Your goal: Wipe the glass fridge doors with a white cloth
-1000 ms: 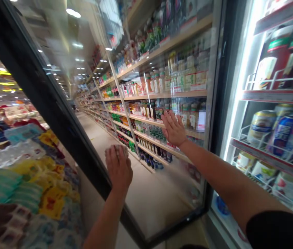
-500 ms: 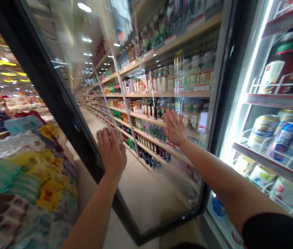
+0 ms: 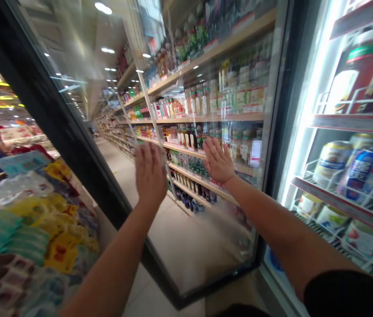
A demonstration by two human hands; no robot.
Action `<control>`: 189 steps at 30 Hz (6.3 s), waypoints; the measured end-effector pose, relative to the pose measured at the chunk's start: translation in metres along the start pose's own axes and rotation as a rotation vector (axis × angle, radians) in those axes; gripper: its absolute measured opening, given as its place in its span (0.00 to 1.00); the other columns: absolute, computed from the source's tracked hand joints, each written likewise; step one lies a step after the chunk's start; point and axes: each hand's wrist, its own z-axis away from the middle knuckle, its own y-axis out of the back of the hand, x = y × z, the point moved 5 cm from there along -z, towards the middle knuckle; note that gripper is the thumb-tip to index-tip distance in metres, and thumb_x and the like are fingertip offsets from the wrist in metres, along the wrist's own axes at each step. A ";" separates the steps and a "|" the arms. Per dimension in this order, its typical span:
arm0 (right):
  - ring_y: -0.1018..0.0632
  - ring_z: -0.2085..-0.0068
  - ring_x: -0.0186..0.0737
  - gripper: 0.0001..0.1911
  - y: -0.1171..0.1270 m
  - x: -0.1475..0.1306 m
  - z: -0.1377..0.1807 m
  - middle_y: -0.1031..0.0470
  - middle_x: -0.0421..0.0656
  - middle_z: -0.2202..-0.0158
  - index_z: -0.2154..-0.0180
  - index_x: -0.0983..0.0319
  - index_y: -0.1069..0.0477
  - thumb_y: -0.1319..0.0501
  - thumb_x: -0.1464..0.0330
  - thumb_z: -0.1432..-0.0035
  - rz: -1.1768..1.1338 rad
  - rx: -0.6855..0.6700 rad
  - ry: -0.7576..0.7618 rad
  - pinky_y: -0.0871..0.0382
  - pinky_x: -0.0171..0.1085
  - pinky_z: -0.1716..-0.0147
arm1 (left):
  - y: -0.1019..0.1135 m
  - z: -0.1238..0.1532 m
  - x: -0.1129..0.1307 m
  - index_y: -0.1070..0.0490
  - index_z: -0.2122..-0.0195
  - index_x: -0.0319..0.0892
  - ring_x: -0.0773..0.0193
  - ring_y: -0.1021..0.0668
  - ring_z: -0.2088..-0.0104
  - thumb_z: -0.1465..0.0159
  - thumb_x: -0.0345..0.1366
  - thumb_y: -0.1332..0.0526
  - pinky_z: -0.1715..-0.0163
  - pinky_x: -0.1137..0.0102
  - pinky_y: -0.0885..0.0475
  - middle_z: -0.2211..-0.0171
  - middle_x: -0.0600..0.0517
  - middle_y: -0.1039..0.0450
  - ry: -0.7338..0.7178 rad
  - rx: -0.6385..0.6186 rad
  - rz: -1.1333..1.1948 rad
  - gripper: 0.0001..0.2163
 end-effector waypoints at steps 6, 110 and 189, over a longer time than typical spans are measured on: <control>0.48 0.27 0.46 0.30 0.001 0.000 0.000 0.44 0.49 0.29 0.29 0.63 0.50 0.53 0.62 0.29 0.003 -0.006 -0.005 0.60 0.53 0.28 | -0.012 0.004 0.015 0.57 0.27 0.41 0.53 0.52 0.28 0.30 0.30 0.50 0.30 0.52 0.45 0.30 0.42 0.49 -0.263 -0.128 0.033 0.30; 0.50 0.26 0.48 0.32 -0.007 0.004 -0.001 0.49 0.45 0.27 0.28 0.59 0.56 0.53 0.63 0.29 -0.089 -0.066 -0.045 0.62 0.54 0.28 | -0.017 0.119 0.006 0.50 0.29 0.43 0.54 0.49 0.28 0.33 0.25 0.47 0.30 0.58 0.46 0.30 0.44 0.45 -0.352 -0.191 -0.091 0.31; 0.47 0.27 0.41 0.29 0.020 -0.032 -0.017 0.42 0.53 0.30 0.31 0.70 0.47 0.57 0.66 0.29 -0.297 0.040 -0.116 0.49 0.47 0.30 | -0.062 -0.017 0.048 0.66 0.27 0.35 0.51 0.52 0.28 0.27 0.48 0.59 0.30 0.52 0.50 0.29 0.37 0.53 -0.244 -0.168 0.292 0.32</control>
